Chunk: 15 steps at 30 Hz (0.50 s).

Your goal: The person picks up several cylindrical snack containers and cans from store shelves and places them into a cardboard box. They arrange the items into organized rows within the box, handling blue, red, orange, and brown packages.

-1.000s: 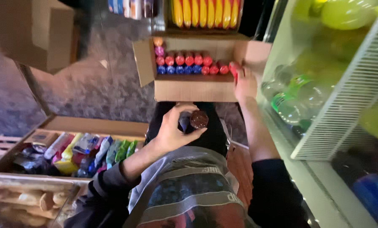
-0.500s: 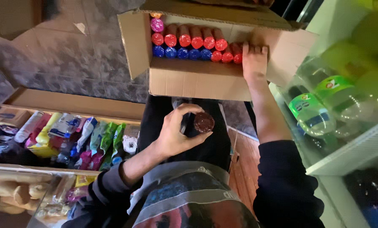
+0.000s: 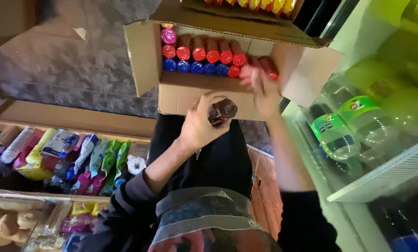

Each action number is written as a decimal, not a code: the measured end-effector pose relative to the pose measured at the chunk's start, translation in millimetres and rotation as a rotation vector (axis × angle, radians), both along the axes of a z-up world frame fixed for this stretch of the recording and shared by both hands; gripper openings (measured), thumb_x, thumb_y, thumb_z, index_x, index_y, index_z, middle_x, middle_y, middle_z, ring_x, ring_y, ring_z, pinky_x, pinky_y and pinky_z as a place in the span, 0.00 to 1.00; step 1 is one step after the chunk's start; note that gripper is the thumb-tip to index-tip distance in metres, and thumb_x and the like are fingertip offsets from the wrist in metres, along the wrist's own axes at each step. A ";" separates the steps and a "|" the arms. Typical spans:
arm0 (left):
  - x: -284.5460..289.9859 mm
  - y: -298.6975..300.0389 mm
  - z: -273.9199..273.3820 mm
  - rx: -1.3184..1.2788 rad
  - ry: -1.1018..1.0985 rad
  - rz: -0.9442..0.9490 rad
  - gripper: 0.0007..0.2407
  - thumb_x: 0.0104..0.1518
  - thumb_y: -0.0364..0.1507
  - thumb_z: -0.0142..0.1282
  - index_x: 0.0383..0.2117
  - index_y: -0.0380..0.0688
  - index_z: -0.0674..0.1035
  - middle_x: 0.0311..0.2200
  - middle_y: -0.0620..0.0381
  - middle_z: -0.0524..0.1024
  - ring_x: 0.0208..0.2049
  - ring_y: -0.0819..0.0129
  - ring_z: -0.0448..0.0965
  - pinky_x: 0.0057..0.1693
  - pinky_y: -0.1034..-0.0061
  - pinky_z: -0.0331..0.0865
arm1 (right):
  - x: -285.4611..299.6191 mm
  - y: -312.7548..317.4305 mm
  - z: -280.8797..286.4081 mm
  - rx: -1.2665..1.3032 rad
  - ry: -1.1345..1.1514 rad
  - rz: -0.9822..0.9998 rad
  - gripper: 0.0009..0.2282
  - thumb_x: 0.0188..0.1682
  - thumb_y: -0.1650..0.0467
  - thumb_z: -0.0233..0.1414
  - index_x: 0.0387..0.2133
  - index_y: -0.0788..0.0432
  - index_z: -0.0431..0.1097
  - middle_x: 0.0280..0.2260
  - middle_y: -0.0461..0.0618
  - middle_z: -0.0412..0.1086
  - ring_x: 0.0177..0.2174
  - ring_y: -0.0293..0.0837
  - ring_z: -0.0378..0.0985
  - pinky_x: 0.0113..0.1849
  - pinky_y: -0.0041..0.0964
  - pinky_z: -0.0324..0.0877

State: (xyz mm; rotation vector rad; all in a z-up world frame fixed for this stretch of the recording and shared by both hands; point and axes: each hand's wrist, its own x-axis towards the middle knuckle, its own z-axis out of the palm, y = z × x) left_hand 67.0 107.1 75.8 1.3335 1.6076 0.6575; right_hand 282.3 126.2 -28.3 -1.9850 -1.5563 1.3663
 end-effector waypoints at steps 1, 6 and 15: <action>3.6 -0.6 -4.7 0.000 -0.003 -0.001 0.27 0.44 0.28 0.77 0.54 0.48 0.79 0.39 0.49 0.87 0.37 0.42 0.90 0.47 0.52 0.84 | -5.4 -7.0 13.8 0.000 -0.003 -0.001 0.18 0.71 0.65 0.50 0.62 0.71 0.73 0.55 0.80 0.76 0.61 0.76 0.73 0.66 0.67 0.58; 12.9 0.9 -12.9 0.010 0.107 -0.108 0.26 0.41 0.27 0.73 0.52 0.46 0.81 0.33 0.48 0.87 0.34 0.40 0.90 0.44 0.51 0.85 | -24.2 -29.2 65.6 -0.166 0.530 -0.017 0.20 0.61 0.70 0.62 0.64 0.64 0.72 0.50 0.64 0.82 0.56 0.66 0.81 0.58 0.64 0.73; 11.4 -25.6 -21.3 -0.069 -0.048 -0.249 0.32 0.56 0.29 0.70 0.69 0.38 0.73 0.60 0.37 0.81 0.62 0.34 0.80 0.59 0.42 0.78 | 24.7 -16.6 18.4 0.284 -0.102 -0.161 0.17 0.60 0.70 0.63 0.60 0.61 0.74 0.52 0.68 0.80 0.52 0.69 0.83 0.54 0.60 0.76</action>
